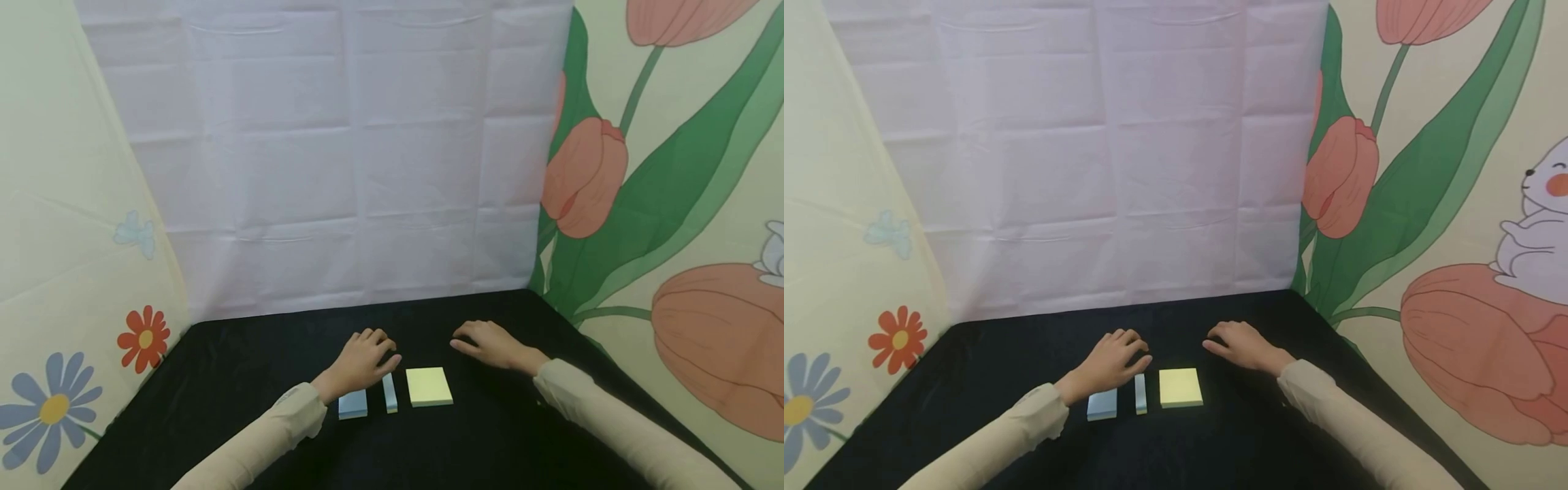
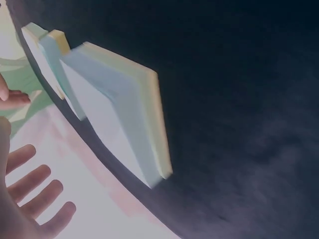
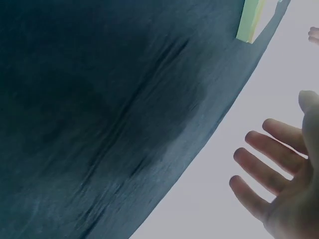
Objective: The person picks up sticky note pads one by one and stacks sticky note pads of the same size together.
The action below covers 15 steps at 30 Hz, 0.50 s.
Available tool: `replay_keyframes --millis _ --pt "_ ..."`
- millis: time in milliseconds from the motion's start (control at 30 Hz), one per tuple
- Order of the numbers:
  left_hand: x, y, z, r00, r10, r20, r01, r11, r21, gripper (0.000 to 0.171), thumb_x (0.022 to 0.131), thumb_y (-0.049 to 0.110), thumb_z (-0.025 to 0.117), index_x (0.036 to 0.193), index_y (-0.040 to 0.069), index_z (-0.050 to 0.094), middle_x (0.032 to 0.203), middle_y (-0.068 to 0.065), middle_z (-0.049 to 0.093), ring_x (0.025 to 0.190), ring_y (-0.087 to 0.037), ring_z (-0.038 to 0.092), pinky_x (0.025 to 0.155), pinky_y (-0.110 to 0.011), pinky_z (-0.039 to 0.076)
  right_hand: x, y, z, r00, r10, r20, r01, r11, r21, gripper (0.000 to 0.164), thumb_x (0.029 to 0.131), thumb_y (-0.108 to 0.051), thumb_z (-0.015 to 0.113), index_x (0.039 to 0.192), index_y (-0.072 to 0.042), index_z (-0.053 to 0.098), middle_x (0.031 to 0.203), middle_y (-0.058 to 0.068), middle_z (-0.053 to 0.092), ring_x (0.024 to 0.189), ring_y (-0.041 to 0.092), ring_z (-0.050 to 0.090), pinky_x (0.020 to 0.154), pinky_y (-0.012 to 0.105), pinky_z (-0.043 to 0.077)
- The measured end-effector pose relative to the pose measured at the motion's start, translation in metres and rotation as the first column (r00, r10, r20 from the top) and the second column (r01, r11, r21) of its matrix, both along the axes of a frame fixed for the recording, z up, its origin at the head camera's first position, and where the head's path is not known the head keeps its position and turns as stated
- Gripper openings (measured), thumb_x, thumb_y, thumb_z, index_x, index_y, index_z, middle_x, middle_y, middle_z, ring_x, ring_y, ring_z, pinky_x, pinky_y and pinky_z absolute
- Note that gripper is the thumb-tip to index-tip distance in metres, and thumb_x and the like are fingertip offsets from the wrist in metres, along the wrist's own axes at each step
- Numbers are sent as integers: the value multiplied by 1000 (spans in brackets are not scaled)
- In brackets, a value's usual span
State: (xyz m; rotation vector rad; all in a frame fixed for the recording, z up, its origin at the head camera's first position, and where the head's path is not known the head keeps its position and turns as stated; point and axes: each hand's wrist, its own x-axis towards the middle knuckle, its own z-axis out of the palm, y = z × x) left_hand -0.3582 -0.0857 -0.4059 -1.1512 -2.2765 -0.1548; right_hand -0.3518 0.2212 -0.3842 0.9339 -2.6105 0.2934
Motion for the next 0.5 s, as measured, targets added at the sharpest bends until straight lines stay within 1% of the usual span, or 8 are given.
replay_keyframes --millis 100,167,367,500 --pt "-1 -12 1 1000 16 5 -16 1000 19 33 91 41 42 104 18 61 100 1 51 85 -16 46 68 -33 37 -2 3 -1 997 -25 -73 27 999 19 38 90 -41 45 101 -11 64 99 3 61 88 18 57 76 38 44" --pt "-2 -19 3 1000 26 -6 -26 999 36 31 91 40 44 102 18 62 99 1 52 84 -16 46 69 -33 37 -2 5 -1 993 -43 -109 46 999 28 37 89 -42 46 100 -12 65 98 2 61 87 18 58 76 39 43" --pt "-5 -44 9 993 78 -87 -70 994 89 24 88 36 49 94 17 64 94 1 55 82 -17 48 67 -33 38 -2 12 1 979 -96 -181 104 994 33 38 88 -44 47 99 -13 65 95 2 62 85 20 57 78 43 40" --pt "-7 -62 13 985 118 -128 -104 988 113 24 88 33 49 90 15 65 92 -1 56 81 -19 48 65 -34 38 -5 17 2 960 -136 -245 144 990 12 38 88 -45 47 98 -13 65 94 2 61 85 22 56 79 44 38"
